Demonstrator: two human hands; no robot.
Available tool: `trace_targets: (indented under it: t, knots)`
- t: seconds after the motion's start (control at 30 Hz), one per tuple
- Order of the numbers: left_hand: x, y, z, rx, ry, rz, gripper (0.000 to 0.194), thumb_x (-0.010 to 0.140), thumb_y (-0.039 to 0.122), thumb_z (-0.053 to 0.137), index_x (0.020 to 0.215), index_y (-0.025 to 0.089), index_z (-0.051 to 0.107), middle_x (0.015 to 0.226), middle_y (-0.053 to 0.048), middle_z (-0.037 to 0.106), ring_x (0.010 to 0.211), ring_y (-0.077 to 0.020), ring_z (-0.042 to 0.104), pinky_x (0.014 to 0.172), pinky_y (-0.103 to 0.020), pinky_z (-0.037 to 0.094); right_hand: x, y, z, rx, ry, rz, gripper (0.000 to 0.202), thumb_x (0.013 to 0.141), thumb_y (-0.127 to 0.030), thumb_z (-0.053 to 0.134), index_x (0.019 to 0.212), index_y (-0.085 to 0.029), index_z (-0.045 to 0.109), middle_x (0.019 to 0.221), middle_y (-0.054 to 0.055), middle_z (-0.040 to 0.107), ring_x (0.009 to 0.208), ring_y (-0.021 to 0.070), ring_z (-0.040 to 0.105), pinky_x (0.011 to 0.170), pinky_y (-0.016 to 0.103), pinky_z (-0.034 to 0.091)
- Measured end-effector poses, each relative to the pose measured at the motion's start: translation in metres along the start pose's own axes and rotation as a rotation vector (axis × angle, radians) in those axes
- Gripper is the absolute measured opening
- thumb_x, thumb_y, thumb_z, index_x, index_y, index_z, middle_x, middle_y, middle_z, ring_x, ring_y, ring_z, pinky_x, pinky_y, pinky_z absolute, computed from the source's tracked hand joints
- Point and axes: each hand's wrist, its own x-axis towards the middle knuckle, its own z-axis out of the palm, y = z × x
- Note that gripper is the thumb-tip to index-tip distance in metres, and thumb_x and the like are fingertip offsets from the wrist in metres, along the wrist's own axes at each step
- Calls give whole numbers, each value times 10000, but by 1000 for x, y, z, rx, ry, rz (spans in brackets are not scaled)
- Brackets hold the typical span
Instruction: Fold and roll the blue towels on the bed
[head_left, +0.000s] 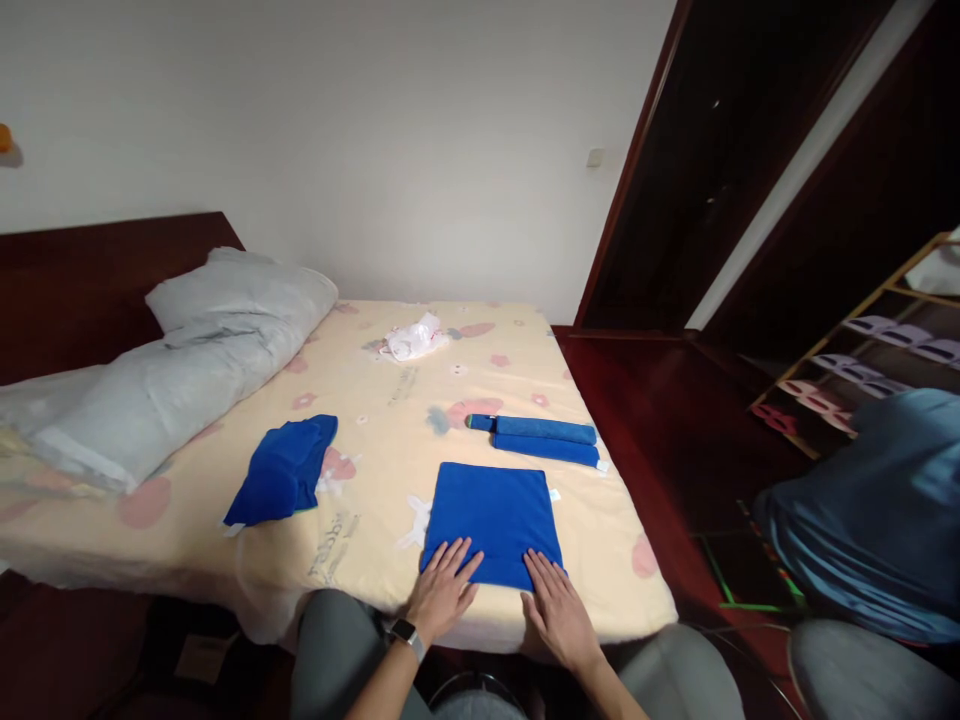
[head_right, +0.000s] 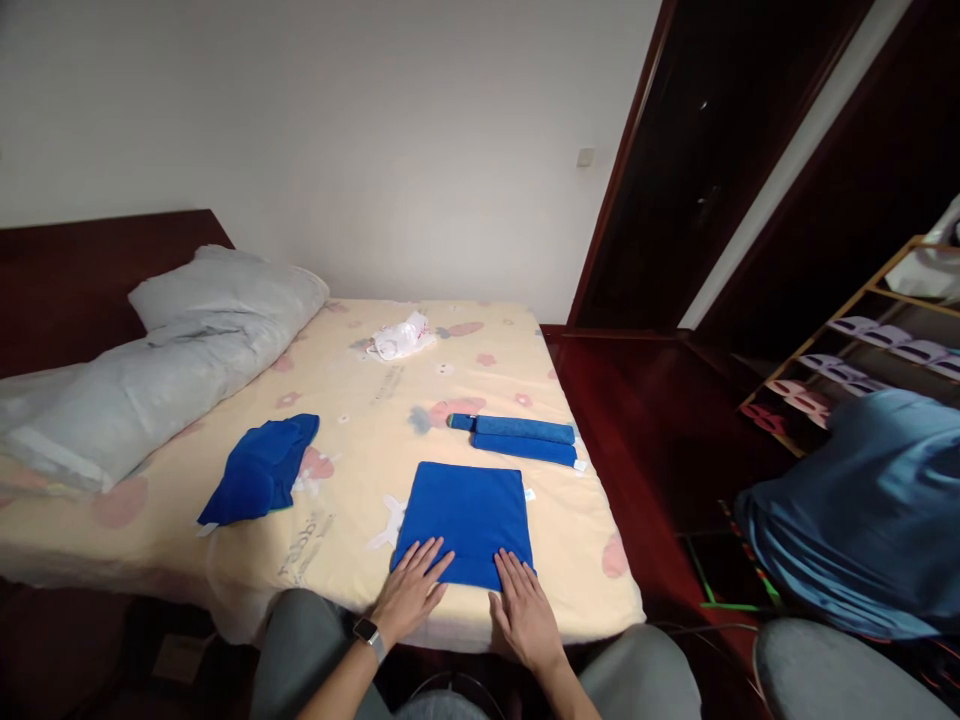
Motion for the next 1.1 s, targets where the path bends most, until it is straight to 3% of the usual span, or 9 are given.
trace_targets:
  t: [0.17, 0.3, 0.43, 0.57, 0.7, 0.8, 0.93, 1.1]
  knots:
    - [-10, -16, -3, 6, -15, -29, 600, 1058, 410, 426, 1619, 347, 223, 1669, -20, 313, 1496, -215, 366, 1216, -441, 328, -3, 5, 2, -15, 7, 0, 657, 1027, -431, 448, 1605, -169, 280, 1554, 92, 482, 1401, 248, 493, 1129, 392, 424]
    - [-9, -21, -4, -10, -10, -17, 602, 1041, 386, 461, 1608, 356, 260, 1662, -9, 329, 1490, -207, 378, 1217, -430, 328, -2, 10, 9, -7, -1, -5, 617, 994, -307, 428, 1592, -192, 328, 1539, 74, 505, 1385, 238, 511, 1126, 384, 434]
    - [-5, -24, -8, -41, -45, -15, 654, 987, 271, 512, 1598, 351, 292, 1660, 0, 333, 1492, -196, 375, 1221, -413, 326, 2, 14, 12, 12, -30, 3, 678, 909, -176, 430, 1582, -202, 355, 1515, 69, 533, 1360, 230, 540, 1113, 381, 469]
    - [-8, -26, -9, -58, -65, -33, 745, 926, 130, 502, 1603, 344, 277, 1659, 6, 328, 1502, -189, 357, 1232, -431, 327, -1, 18, 5, 88, -51, 53, 700, 902, -89, 374, 1582, -255, 356, 1488, 41, 563, 1330, 209, 571, 1088, 360, 517]
    - [-17, -32, -1, -43, 14, -18, 795, 937, 101, 473, 1623, 375, 178, 1643, 34, 358, 1476, -176, 403, 1218, -408, 373, -20, 31, 8, 184, 55, 77, 748, 925, -99, 344, 1603, -396, 240, 1464, -6, 585, 1268, 214, 624, 1016, 351, 585]
    - [-23, -38, 5, 25, 72, -23, 746, 975, 139, 470, 1618, 392, 191, 1626, 30, 393, 1454, -187, 442, 1197, -402, 411, -32, 43, 16, 168, 169, 70, 782, 920, -89, 355, 1605, -432, 196, 1429, -12, 615, 1208, 235, 664, 934, 349, 629]
    - [-30, -43, 10, 103, 119, -4, 686, 993, 96, 419, 1603, 371, 268, 1585, 23, 463, 1436, -180, 467, 1192, -391, 424, -33, 46, 18, 137, 173, 88, 743, 915, -97, 387, 1587, -404, 304, 1414, -6, 629, 1201, 259, 669, 931, 377, 627]
    - [-31, -49, 11, 70, 77, 18, 835, 893, -41, 369, 1620, 340, 212, 1596, 27, 445, 1452, -156, 441, 1191, -371, 427, -30, 41, 10, 152, 74, 176, 619, 911, -141, 411, 1482, -355, 514, 1410, 5, 630, 1238, 247, 632, 1010, 384, 575]
